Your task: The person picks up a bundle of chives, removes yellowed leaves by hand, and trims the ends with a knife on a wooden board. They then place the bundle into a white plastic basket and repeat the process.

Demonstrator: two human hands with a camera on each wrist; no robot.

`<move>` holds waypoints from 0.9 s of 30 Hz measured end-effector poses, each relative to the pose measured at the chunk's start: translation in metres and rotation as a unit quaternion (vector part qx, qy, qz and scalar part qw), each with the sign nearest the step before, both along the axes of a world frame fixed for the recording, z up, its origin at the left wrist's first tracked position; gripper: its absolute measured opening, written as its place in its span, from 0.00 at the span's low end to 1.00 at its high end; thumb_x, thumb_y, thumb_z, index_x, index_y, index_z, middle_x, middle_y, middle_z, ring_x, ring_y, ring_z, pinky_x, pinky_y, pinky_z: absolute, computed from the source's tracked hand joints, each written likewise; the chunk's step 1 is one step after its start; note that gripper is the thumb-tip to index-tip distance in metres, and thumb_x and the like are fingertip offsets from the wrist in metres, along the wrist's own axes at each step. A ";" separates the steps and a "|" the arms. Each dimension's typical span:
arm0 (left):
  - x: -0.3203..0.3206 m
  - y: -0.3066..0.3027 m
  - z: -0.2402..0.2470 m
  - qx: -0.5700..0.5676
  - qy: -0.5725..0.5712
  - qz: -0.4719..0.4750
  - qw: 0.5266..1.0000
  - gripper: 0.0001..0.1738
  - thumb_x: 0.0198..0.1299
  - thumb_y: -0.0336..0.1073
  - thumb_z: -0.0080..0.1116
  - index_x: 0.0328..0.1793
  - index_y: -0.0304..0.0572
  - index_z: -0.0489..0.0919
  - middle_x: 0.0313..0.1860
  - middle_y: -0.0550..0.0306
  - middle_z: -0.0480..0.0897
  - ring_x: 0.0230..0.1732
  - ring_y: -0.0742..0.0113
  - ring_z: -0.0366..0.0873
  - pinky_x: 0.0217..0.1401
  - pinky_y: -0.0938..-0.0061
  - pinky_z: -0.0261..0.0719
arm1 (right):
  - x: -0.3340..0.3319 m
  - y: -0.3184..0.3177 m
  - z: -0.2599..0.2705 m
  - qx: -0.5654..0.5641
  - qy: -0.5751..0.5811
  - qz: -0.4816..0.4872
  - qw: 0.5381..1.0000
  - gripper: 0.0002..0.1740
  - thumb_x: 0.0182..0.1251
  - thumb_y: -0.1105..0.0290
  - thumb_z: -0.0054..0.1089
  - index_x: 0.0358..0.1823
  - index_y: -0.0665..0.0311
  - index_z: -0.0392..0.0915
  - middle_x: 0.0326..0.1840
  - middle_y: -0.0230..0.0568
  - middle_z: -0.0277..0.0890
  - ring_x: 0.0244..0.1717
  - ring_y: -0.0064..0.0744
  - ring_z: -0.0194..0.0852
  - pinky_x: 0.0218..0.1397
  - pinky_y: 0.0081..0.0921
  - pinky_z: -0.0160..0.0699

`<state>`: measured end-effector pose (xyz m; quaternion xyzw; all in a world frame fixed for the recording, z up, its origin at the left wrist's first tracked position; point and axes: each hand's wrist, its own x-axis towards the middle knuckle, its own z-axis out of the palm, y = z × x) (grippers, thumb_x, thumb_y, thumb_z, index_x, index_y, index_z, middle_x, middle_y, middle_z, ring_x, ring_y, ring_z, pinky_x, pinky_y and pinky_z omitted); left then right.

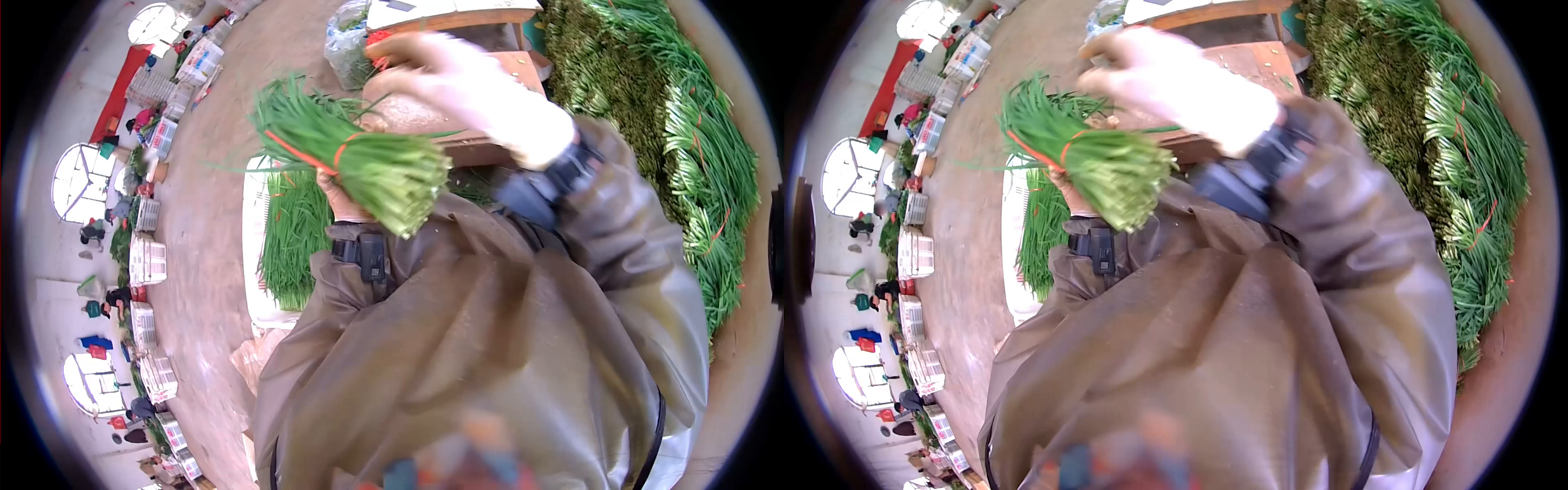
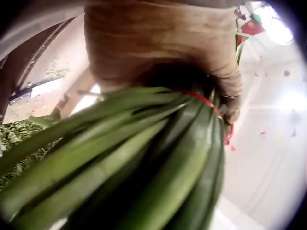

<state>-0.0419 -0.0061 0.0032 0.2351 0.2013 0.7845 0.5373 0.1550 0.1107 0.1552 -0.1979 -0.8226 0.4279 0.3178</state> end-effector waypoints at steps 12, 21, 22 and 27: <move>-0.042 0.005 0.018 0.231 -0.001 -0.138 0.963 0.48 0.57 0.66 0.61 0.73 0.38 0.65 0.67 0.42 0.72 0.71 0.47 0.66 0.74 0.45 0.65 | 0.082 -0.040 -0.078 -0.284 0.089 0.049 0.954 0.14 0.76 0.66 0.55 0.47 0.71 0.82 0.42 0.35 0.84 0.40 0.18 0.76 0.49 0.19 0.77; 0.011 -0.009 0.055 0.183 0.140 -0.138 0.963 0.42 0.63 0.61 0.60 0.72 0.36 0.66 0.63 0.43 0.75 0.67 0.51 0.71 0.70 0.51 0.72 | 0.023 -0.047 -0.059 -0.175 -0.073 0.216 0.958 0.43 0.66 0.44 0.64 0.72 0.68 0.64 0.63 0.53 0.76 0.66 0.41 0.72 0.69 0.32 0.67; 0.019 -0.010 0.056 0.097 0.188 -0.055 0.976 0.41 0.64 0.60 0.60 0.72 0.36 0.67 0.60 0.44 0.77 0.61 0.54 0.76 0.67 0.57 0.76 | 0.015 -0.046 -0.065 -0.207 -0.057 0.213 0.953 0.45 0.64 0.45 0.67 0.72 0.68 0.63 0.62 0.52 0.76 0.66 0.39 0.72 0.68 0.31 0.69; -0.017 -0.001 0.061 -0.215 0.298 -0.050 0.929 0.41 0.64 0.59 0.60 0.73 0.37 0.67 0.60 0.45 0.79 0.59 0.57 0.78 0.65 0.66 0.76 | 0.018 -0.044 -0.087 -0.530 0.116 0.190 0.818 0.41 0.65 0.55 0.68 0.72 0.68 0.62 0.62 0.49 0.76 0.59 0.37 0.79 0.66 0.36 0.78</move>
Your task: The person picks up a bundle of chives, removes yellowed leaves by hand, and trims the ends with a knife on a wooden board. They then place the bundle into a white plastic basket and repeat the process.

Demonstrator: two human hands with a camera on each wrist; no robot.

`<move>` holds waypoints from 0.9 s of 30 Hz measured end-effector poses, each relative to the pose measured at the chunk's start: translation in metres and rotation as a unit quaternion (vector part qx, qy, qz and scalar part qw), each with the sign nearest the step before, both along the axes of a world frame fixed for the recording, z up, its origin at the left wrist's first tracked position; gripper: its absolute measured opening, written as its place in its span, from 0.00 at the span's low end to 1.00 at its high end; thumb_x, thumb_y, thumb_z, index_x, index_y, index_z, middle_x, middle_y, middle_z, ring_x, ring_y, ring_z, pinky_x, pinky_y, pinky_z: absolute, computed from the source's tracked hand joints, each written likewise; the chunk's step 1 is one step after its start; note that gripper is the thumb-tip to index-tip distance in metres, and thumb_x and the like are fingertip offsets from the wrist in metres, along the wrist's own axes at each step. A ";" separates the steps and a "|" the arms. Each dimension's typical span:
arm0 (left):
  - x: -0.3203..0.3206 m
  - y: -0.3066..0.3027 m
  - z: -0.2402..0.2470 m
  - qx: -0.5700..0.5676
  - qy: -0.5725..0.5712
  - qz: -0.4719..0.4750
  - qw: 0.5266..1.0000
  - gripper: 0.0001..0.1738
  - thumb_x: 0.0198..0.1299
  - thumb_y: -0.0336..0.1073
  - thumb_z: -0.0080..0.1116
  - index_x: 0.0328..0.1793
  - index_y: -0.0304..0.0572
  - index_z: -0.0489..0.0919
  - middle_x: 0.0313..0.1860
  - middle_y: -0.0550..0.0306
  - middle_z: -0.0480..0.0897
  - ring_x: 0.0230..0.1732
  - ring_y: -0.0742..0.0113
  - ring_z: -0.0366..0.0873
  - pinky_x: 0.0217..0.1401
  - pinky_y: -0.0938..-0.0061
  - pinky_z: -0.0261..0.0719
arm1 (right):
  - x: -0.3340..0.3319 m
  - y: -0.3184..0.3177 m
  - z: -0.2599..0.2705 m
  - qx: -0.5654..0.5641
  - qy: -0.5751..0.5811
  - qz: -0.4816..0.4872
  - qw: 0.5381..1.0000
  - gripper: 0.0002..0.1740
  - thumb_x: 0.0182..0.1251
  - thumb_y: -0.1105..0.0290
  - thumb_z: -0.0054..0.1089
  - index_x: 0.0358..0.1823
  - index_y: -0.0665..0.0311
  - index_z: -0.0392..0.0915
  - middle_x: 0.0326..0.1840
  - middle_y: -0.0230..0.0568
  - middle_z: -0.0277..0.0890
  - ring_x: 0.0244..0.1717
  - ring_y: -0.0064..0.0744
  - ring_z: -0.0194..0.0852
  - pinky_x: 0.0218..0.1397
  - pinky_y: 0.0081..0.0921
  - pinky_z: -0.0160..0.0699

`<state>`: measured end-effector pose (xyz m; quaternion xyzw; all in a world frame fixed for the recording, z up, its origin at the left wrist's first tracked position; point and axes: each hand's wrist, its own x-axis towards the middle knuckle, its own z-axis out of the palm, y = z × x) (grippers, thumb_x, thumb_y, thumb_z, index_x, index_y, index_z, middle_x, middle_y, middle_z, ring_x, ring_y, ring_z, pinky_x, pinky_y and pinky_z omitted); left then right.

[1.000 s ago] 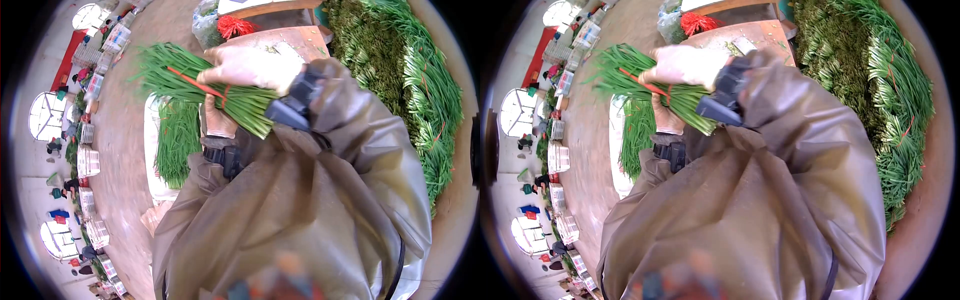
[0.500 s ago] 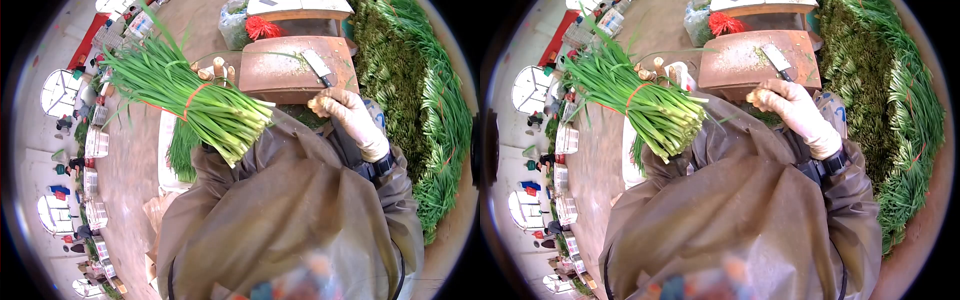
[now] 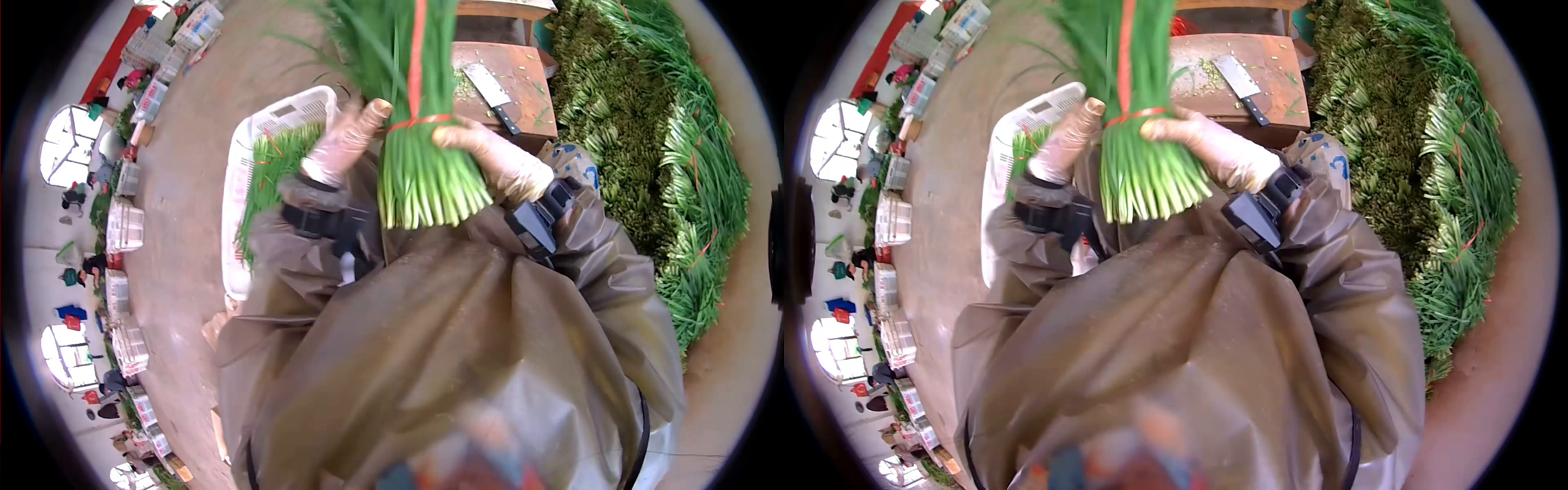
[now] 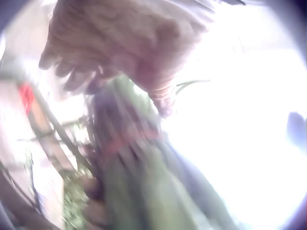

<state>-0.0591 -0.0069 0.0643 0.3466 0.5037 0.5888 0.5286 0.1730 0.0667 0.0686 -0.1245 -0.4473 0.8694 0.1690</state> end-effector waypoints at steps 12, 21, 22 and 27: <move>-0.038 -0.089 -0.024 -0.075 0.124 -0.085 0.986 0.31 0.70 0.48 0.57 0.70 0.33 0.71 0.61 0.49 0.81 0.65 0.62 0.77 0.70 0.65 0.71 | 0.118 0.038 -0.105 -0.218 0.053 -0.198 0.954 0.43 0.73 0.36 0.44 0.74 0.64 0.63 0.70 0.56 0.68 0.67 0.53 0.71 0.69 0.53 0.72; 0.069 -0.009 0.017 0.292 0.466 -0.024 0.835 0.19 0.62 0.28 0.60 0.60 0.40 0.79 0.56 0.52 0.83 0.60 0.58 0.79 0.67 0.67 0.72 | 0.128 0.014 -0.051 -0.128 -0.070 -0.202 0.969 0.52 0.48 0.39 0.78 0.66 0.69 0.71 0.59 0.48 0.79 0.54 0.42 0.82 0.60 0.41 0.84; 0.075 -0.006 0.009 0.270 0.491 -0.021 0.828 0.18 0.61 0.28 0.61 0.58 0.40 0.80 0.53 0.52 0.84 0.56 0.58 0.81 0.63 0.68 0.74 | 0.131 0.018 -0.061 -0.135 -0.057 -0.186 0.971 0.51 0.48 0.39 0.78 0.65 0.69 0.71 0.58 0.47 0.80 0.53 0.41 0.82 0.60 0.40 0.84; 0.083 -0.010 -0.009 0.210 0.508 -0.014 0.836 0.12 0.59 0.32 0.64 0.49 0.41 0.83 0.40 0.51 0.85 0.43 0.54 0.83 0.48 0.64 0.78 | 0.125 0.017 -0.068 -0.135 -0.011 -0.181 0.974 0.49 0.50 0.39 0.76 0.65 0.68 0.71 0.57 0.45 0.81 0.51 0.39 0.83 0.57 0.38 0.85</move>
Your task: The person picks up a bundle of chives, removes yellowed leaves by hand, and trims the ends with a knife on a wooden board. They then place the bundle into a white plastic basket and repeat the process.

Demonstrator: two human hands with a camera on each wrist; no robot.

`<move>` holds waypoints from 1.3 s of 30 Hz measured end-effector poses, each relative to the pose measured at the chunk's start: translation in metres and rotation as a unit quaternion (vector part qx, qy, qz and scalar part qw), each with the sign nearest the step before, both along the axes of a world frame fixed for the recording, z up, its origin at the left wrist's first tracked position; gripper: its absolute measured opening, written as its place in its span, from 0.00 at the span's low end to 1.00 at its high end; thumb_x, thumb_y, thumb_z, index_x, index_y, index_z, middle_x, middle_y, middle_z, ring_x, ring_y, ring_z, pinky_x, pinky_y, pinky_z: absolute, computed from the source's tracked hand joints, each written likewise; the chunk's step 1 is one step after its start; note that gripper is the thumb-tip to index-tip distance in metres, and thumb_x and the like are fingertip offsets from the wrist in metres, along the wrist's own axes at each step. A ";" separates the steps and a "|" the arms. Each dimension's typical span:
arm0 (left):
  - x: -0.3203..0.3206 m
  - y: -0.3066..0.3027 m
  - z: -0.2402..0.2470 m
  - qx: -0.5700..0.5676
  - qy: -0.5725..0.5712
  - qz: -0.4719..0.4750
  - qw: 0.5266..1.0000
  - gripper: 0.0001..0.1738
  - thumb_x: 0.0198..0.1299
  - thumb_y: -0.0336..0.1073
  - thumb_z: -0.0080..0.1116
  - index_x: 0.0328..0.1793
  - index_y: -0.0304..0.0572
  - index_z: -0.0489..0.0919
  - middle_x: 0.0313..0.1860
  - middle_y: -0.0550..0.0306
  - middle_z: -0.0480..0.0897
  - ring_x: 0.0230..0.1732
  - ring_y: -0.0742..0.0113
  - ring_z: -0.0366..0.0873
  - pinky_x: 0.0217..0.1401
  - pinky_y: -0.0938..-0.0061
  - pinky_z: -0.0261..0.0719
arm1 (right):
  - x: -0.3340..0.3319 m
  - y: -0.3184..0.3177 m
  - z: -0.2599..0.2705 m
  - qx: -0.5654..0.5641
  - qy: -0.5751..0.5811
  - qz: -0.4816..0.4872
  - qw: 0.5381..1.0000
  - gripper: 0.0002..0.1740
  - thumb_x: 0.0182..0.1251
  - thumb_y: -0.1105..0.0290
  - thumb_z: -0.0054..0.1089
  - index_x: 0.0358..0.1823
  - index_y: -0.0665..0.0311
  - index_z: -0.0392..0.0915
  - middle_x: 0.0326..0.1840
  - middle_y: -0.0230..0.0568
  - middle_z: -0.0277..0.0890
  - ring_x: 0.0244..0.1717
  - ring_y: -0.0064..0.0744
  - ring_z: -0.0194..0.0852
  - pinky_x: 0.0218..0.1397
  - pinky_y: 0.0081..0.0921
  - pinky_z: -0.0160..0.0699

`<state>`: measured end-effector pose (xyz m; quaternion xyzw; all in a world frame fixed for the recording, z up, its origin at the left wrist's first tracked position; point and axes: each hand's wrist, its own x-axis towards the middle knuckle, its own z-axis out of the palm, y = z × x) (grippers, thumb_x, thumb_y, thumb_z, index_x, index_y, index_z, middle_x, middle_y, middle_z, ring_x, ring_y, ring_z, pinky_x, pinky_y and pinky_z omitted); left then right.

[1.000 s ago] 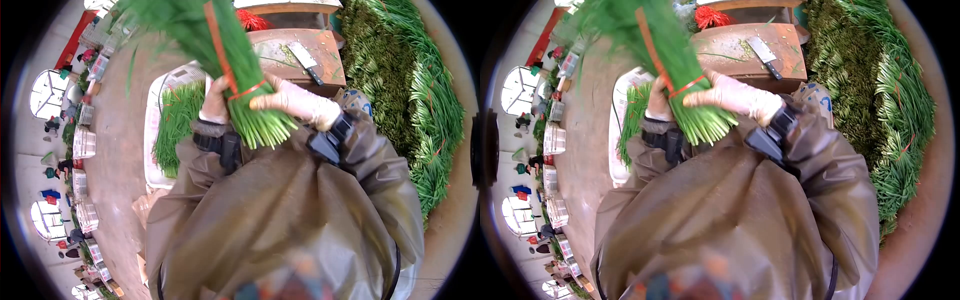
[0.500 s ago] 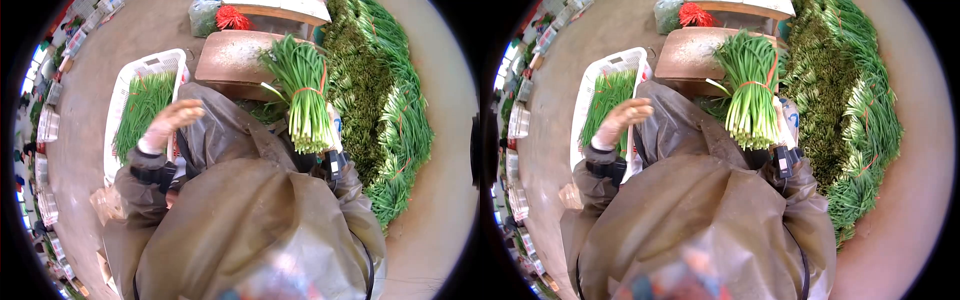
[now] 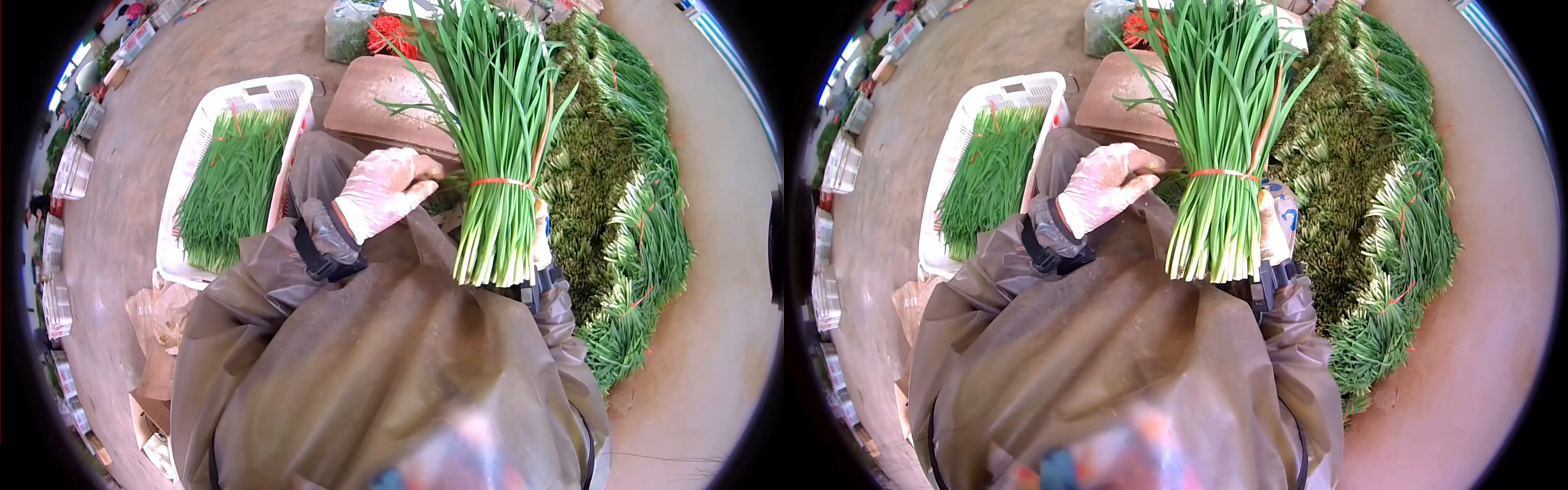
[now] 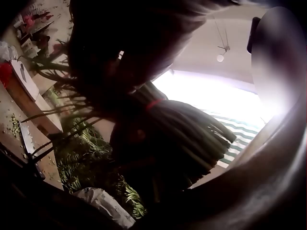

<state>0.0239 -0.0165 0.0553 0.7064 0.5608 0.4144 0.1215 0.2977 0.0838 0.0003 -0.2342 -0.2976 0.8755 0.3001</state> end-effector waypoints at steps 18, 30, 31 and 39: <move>-0.006 0.036 -0.040 -0.196 -0.673 -0.254 0.667 0.58 0.46 0.73 0.65 0.77 0.43 0.64 0.69 0.48 0.74 0.67 0.53 0.74 0.71 0.55 0.74 | -0.077 -0.015 0.076 0.248 -0.139 0.176 0.942 0.50 0.56 0.64 0.78 0.77 0.64 0.55 0.67 0.38 0.71 0.67 0.28 0.66 0.71 0.28 0.66; 0.001 0.054 0.009 -0.182 -0.474 -0.122 0.853 0.29 0.55 0.29 0.70 0.65 0.33 0.75 0.55 0.54 0.83 0.53 0.63 0.82 0.59 0.68 0.81 | -0.087 0.016 0.051 0.361 -0.129 -0.022 0.923 0.33 0.65 0.62 0.69 0.67 0.71 0.68 0.61 0.39 0.77 0.58 0.30 0.74 0.61 0.30 0.74; 0.016 0.053 0.015 -0.133 -0.486 -0.122 0.855 0.26 0.57 0.30 0.69 0.62 0.34 0.77 0.54 0.54 0.84 0.52 0.63 0.83 0.57 0.68 0.82 | -0.095 0.003 0.064 0.231 -0.087 -0.103 0.964 0.27 0.64 0.67 0.68 0.62 0.69 0.72 0.55 0.36 0.80 0.52 0.27 0.78 0.55 0.30 0.77; -0.016 0.057 -0.029 -0.103 -0.530 -0.045 0.840 0.22 0.74 0.43 0.52 0.64 0.32 0.75 0.56 0.53 0.82 0.55 0.67 0.81 0.62 0.70 0.79 | -0.091 -0.001 0.072 0.171 0.038 -0.225 0.959 0.23 0.61 0.75 0.67 0.59 0.66 0.74 0.50 0.37 0.82 0.49 0.30 0.81 0.58 0.30 0.80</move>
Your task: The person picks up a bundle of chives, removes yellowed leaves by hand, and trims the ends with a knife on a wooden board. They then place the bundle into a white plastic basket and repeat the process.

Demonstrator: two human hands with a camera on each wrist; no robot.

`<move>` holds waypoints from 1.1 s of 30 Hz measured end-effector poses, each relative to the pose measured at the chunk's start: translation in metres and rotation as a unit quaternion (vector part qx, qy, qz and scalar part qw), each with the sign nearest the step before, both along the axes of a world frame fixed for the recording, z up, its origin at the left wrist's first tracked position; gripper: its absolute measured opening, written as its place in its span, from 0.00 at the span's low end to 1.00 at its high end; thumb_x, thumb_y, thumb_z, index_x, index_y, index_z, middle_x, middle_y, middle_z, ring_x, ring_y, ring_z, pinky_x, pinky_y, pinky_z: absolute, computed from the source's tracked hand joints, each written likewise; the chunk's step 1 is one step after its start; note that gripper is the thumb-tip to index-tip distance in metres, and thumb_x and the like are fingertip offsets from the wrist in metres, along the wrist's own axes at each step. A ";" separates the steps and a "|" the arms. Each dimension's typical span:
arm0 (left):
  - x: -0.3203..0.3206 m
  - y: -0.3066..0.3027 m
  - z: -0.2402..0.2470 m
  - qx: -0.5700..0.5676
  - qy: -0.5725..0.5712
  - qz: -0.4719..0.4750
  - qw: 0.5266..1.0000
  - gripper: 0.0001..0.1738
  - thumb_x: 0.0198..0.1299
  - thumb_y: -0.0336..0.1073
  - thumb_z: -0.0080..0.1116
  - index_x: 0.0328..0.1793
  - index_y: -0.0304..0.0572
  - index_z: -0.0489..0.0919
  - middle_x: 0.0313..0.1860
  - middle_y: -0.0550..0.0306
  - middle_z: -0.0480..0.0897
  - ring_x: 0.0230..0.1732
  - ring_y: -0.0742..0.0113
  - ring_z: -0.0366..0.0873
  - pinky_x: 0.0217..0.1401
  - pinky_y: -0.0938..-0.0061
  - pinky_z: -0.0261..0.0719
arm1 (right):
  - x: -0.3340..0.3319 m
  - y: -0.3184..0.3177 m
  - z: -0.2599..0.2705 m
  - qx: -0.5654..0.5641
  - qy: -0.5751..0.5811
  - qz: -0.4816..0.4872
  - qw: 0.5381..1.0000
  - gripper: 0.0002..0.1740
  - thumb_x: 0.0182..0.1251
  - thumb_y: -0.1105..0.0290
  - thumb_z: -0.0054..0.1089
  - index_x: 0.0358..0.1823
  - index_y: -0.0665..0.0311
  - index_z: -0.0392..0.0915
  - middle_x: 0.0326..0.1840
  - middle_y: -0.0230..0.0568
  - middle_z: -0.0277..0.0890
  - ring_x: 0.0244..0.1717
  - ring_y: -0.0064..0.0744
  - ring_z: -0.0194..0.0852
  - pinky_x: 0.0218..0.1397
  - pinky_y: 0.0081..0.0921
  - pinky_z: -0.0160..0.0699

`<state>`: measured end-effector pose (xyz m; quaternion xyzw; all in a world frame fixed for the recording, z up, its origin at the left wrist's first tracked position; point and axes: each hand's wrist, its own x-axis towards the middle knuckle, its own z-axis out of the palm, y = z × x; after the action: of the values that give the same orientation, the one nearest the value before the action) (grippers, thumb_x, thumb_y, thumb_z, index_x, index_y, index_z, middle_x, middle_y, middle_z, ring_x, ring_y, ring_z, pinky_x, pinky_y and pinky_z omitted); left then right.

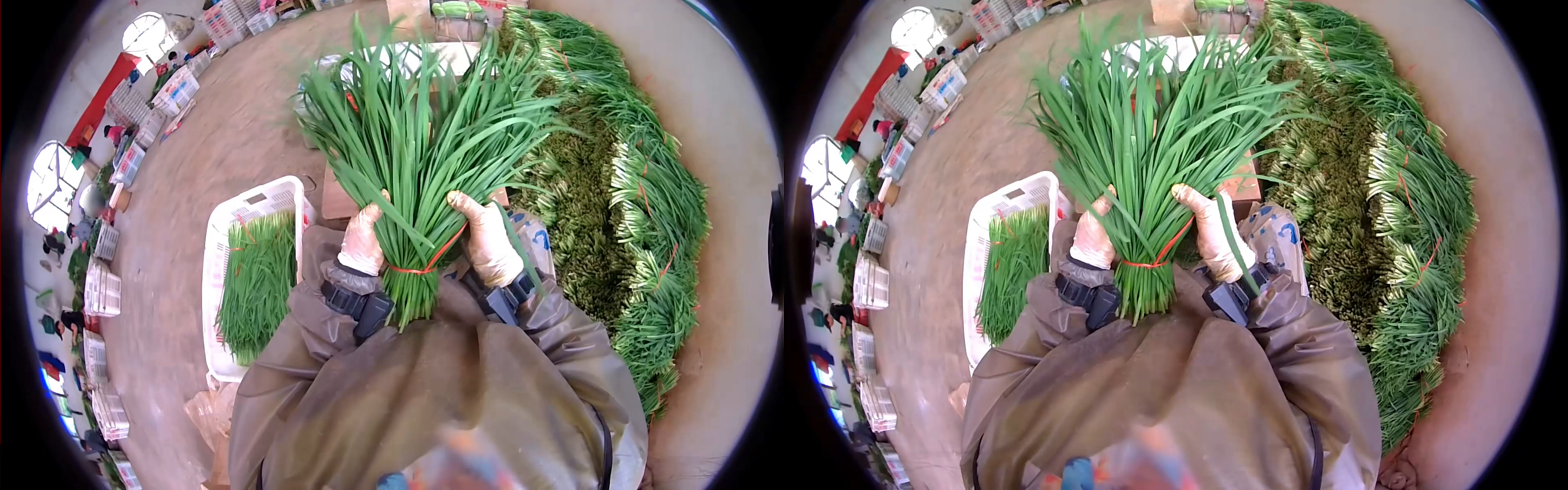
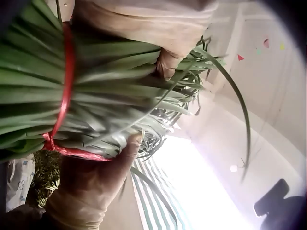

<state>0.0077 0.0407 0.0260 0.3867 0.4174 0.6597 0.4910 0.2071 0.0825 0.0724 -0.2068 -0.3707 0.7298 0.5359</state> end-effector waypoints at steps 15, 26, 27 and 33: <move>-0.002 0.008 0.011 -0.048 -0.179 0.009 0.983 0.26 0.75 0.46 0.51 0.69 0.33 0.72 0.60 0.53 0.81 0.61 0.68 0.78 0.68 0.68 0.76 | 0.016 0.016 -0.091 0.082 -0.102 0.234 0.963 0.47 0.67 0.47 0.65 0.76 0.71 0.56 0.70 0.44 0.68 0.71 0.32 0.64 0.72 0.31 0.64; 0.001 0.005 -0.037 -0.088 -0.180 -0.015 0.980 0.35 0.65 0.52 0.64 0.70 0.41 0.70 0.65 0.49 0.77 0.64 0.53 0.76 0.69 0.53 0.74 | -0.012 0.017 -0.051 0.221 -0.441 0.202 0.846 0.54 0.50 0.49 0.80 0.71 0.74 0.61 0.60 0.56 0.77 0.60 0.43 0.77 0.66 0.32 0.73; -0.003 0.001 -0.037 -0.129 -0.216 -0.029 0.967 0.38 0.63 0.58 0.62 0.70 0.40 0.70 0.64 0.47 0.78 0.61 0.50 0.78 0.66 0.52 0.77 | -0.015 0.017 -0.038 0.232 -0.463 0.225 0.825 0.59 0.48 0.42 0.78 0.72 0.74 0.60 0.62 0.61 0.75 0.62 0.47 0.76 0.67 0.32 0.71; -0.046 0.002 -0.047 0.023 -0.303 -0.092 0.948 0.48 0.62 0.75 0.44 0.70 0.38 0.70 0.61 0.41 0.78 0.58 0.45 0.79 0.60 0.49 0.81 | 0.009 0.032 -0.004 0.067 -0.214 0.306 0.925 0.36 0.74 0.43 0.53 0.68 0.68 0.69 0.60 0.46 0.79 0.60 0.31 0.77 0.66 0.28 0.72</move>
<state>-0.0381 0.0423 -0.0206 0.2168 0.1964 0.7072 0.6436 0.2162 0.1143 0.0681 -0.1983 -0.5696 0.7704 0.2068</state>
